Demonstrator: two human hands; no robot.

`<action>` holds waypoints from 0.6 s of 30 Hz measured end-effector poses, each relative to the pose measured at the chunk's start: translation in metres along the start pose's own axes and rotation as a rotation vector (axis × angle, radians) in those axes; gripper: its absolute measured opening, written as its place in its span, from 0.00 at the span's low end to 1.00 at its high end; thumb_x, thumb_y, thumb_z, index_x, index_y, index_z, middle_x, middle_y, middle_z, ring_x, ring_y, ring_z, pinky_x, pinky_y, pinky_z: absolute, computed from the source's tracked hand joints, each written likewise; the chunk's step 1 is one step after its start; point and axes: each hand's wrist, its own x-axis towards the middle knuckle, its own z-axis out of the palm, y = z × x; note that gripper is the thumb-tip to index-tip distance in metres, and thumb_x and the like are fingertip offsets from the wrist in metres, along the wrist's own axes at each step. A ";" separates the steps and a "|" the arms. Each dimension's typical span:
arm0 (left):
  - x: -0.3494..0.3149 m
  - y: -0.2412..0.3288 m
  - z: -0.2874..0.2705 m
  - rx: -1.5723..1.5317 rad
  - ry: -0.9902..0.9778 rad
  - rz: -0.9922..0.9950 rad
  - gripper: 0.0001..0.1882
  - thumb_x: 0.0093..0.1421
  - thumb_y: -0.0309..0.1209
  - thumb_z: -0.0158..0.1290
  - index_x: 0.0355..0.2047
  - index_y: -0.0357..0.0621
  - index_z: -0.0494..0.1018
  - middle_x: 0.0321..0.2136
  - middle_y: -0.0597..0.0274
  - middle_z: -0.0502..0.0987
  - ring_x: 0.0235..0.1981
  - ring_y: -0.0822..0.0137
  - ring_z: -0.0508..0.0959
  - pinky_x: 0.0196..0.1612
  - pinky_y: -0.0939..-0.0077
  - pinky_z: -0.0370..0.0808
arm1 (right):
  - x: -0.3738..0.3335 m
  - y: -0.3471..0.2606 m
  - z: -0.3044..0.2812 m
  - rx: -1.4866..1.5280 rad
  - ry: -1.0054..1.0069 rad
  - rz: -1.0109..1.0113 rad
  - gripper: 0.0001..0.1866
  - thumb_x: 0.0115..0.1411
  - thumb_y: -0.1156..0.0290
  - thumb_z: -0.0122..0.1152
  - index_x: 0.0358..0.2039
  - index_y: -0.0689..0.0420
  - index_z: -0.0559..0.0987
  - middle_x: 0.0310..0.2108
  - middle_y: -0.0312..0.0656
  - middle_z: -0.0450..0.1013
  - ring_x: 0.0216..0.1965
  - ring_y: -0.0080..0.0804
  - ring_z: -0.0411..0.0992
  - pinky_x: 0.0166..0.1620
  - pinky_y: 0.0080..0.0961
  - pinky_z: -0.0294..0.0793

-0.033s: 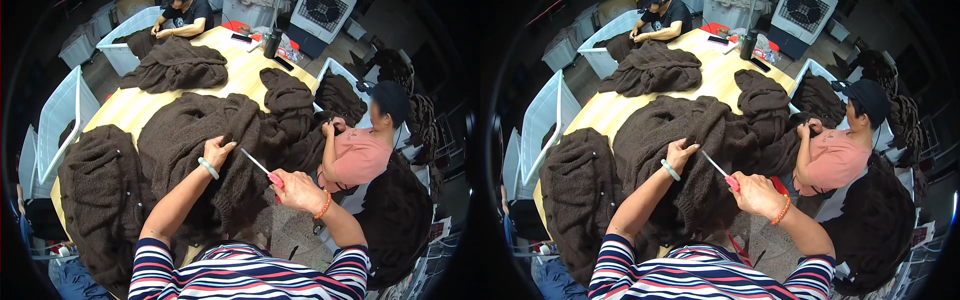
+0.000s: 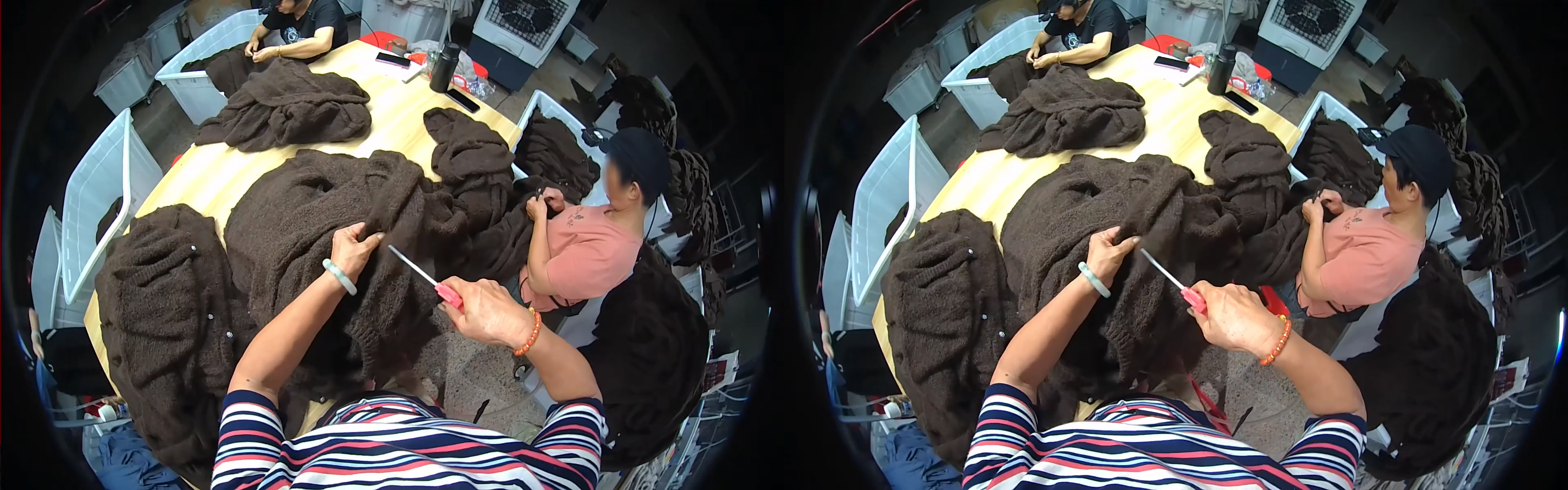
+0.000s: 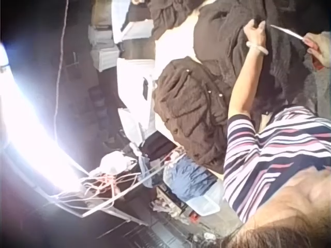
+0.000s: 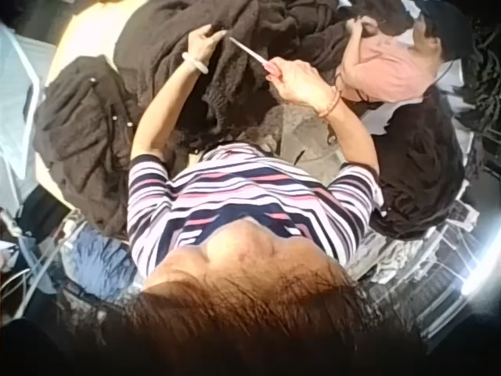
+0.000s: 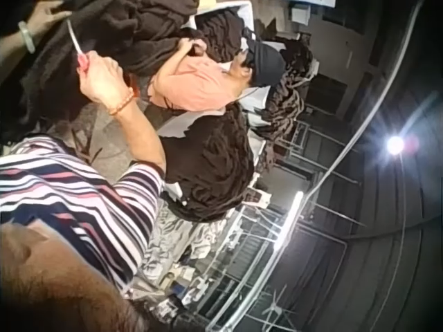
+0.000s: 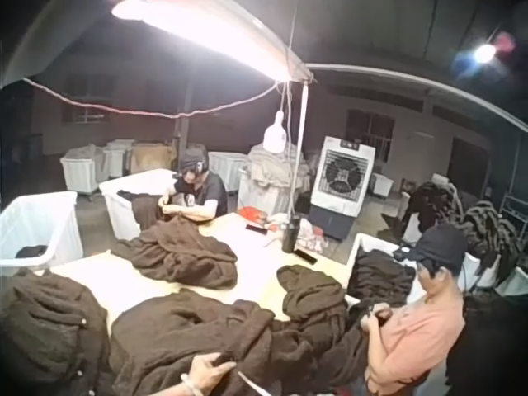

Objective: Trimming loose threads from knitted sweaters using a small manual clipper.

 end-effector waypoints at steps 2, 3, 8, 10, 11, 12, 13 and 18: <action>-0.005 0.003 -0.001 -0.062 -0.014 -0.016 0.03 0.59 0.21 0.56 0.30 0.37 0.78 0.25 0.73 0.78 0.25 0.82 0.74 0.28 0.85 0.72 | 0.004 0.002 -0.003 0.022 -0.039 -0.043 0.15 0.60 0.63 0.58 0.45 0.56 0.73 0.28 0.57 0.76 0.35 0.61 0.75 0.41 0.50 0.74; -0.006 0.003 -0.006 0.095 -0.025 0.028 0.03 0.60 0.21 0.55 0.30 0.37 0.79 0.26 0.73 0.78 0.25 0.82 0.73 0.28 0.85 0.72 | 0.008 0.001 -0.003 0.009 -0.010 -0.005 0.15 0.60 0.63 0.58 0.45 0.56 0.73 0.29 0.56 0.76 0.35 0.61 0.75 0.40 0.50 0.74; -0.004 -0.017 -0.013 0.082 -0.051 0.027 0.06 0.62 0.24 0.56 0.36 0.34 0.80 0.28 0.73 0.79 0.27 0.82 0.74 0.30 0.85 0.73 | 0.012 0.003 0.005 0.074 -0.101 -0.099 0.14 0.60 0.64 0.57 0.43 0.57 0.73 0.27 0.56 0.76 0.34 0.59 0.75 0.38 0.49 0.74; -0.011 -0.011 -0.007 -0.045 -0.041 0.038 0.07 0.61 0.24 0.57 0.37 0.35 0.81 0.30 0.72 0.80 0.28 0.82 0.75 0.31 0.85 0.74 | 0.013 0.001 0.001 0.003 -0.047 0.005 0.13 0.60 0.64 0.57 0.43 0.57 0.73 0.27 0.55 0.76 0.33 0.58 0.75 0.38 0.49 0.74; -0.011 -0.007 -0.006 -0.036 -0.026 0.050 0.04 0.61 0.24 0.57 0.34 0.36 0.80 0.28 0.74 0.78 0.27 0.83 0.73 0.30 0.86 0.71 | 0.009 0.001 0.004 -0.005 -0.035 -0.032 0.13 0.60 0.64 0.58 0.42 0.57 0.73 0.26 0.54 0.76 0.32 0.57 0.75 0.38 0.48 0.74; -0.012 -0.002 -0.004 -0.026 -0.011 0.061 0.03 0.60 0.25 0.58 0.31 0.37 0.79 0.26 0.77 0.76 0.25 0.84 0.71 0.28 0.86 0.69 | 0.004 -0.004 0.002 0.014 -0.146 -0.044 0.13 0.60 0.64 0.58 0.42 0.56 0.73 0.26 0.53 0.76 0.32 0.56 0.76 0.36 0.47 0.74; -0.013 0.005 -0.007 0.117 -0.003 0.097 0.08 0.59 0.24 0.60 0.23 0.42 0.74 0.21 0.80 0.68 0.22 0.85 0.63 0.25 0.86 0.62 | -0.002 -0.006 0.004 0.078 -0.197 -0.132 0.13 0.60 0.63 0.58 0.41 0.57 0.74 0.27 0.55 0.76 0.33 0.57 0.76 0.37 0.48 0.74; -0.028 0.009 -0.008 -0.108 0.059 -0.044 0.05 0.62 0.25 0.57 0.28 0.40 0.74 0.26 0.76 0.72 0.25 0.84 0.66 0.28 0.85 0.65 | -0.006 -0.008 0.008 0.090 -0.137 -0.123 0.16 0.60 0.63 0.60 0.45 0.55 0.73 0.24 0.53 0.75 0.29 0.56 0.75 0.33 0.44 0.73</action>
